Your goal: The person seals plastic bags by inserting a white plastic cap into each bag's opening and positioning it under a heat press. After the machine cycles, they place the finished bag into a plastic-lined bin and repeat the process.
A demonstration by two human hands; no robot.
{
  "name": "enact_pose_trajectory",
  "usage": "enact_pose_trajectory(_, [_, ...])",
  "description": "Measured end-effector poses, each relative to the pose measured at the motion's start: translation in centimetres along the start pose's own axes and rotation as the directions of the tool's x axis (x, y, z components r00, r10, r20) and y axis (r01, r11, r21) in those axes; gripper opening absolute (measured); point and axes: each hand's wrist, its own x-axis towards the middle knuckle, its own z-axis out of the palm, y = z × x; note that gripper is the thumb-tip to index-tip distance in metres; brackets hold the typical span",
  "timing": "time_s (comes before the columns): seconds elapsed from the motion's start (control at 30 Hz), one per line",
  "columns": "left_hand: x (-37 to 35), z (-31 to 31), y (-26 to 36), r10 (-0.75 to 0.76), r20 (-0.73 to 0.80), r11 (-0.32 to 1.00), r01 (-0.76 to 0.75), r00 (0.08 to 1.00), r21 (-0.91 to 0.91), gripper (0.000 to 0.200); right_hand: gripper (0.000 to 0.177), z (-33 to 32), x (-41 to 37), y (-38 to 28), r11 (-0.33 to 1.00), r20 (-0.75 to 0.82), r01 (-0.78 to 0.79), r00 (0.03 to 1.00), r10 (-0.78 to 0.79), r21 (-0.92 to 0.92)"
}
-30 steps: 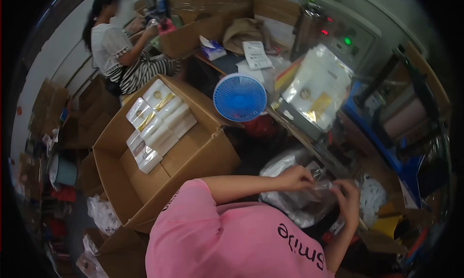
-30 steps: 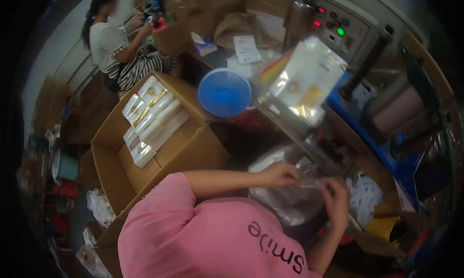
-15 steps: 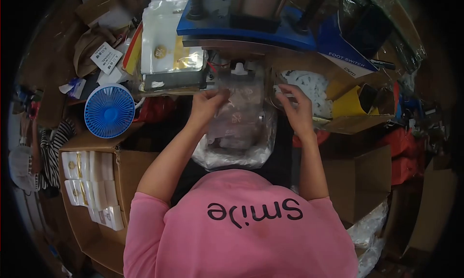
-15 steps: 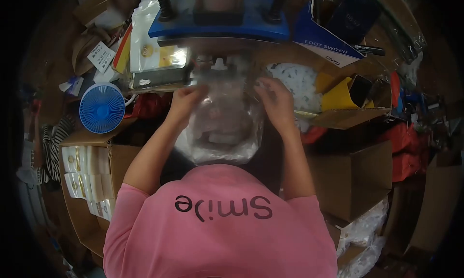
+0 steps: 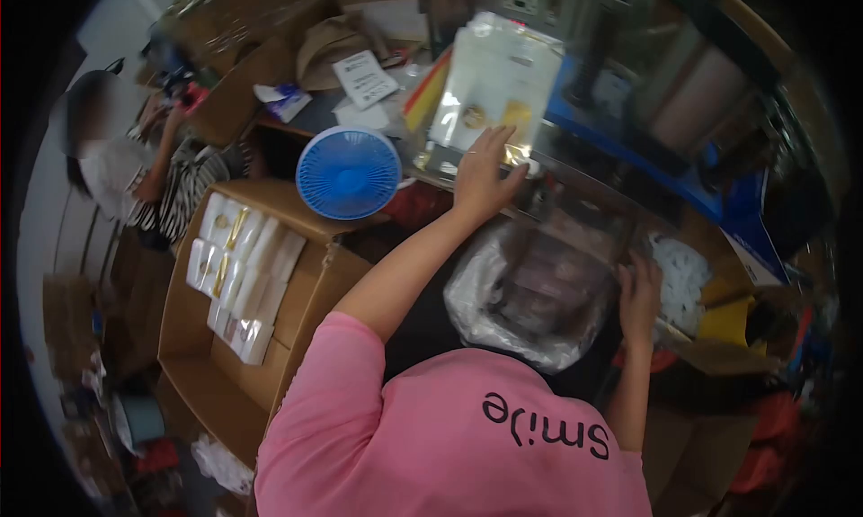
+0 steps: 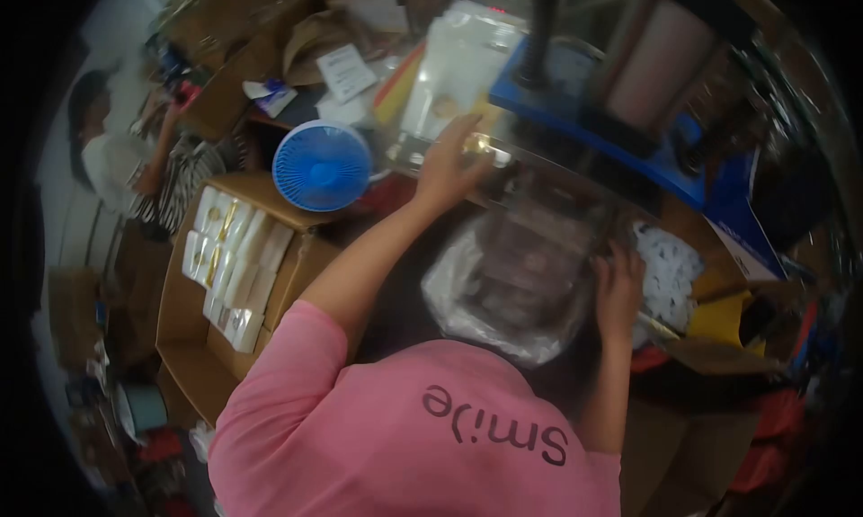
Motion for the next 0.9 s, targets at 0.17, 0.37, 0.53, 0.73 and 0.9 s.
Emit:
enact_pose_trajectory(0.17, [-3.9, -2.3, -3.9, 0.227, 0.199, 0.914, -0.278, 0.954, 0.294, 0.068, 0.027, -0.1, -1.1, 1.9, 0.983, 0.028, 0.056, 0.998, -0.062, 0.175])
enact_pose_trajectory(0.37, [-4.2, -3.6, -3.5, 0.222, 0.239, 0.92, -0.285, 0.945, 0.271, 0.061, 0.027, -0.1, -0.3, 1.8, 0.949, -0.117, -0.009, 0.992, 0.048, 0.315])
enact_pose_trajectory(0.53, [-3.9, -3.2, -4.6, 0.308, 0.159, 0.866, -0.346, 0.938, 0.361, 0.045, 0.028, -0.8, 0.9, 4.8, 0.857, -0.128, -0.147, 0.963, 0.238, 0.494])
enact_pose_trajectory(0.73, [-5.9, -2.1, 0.6, -0.073, 0.269, 0.776, 0.224, 0.96, -0.589, 0.014, 0.024, -2.4, 0.3, 2.3, 0.757, 0.038, -0.162, 0.983, 0.179, 0.633])
enact_pose_trajectory(0.9, [-10.0, -0.2, 4.3, -0.128, 0.561, 0.607, 0.512, 0.818, -0.607, 0.017, 0.024, -4.0, 1.5, -1.3, 0.818, 0.09, -0.121, 0.992, 0.085, 0.563])
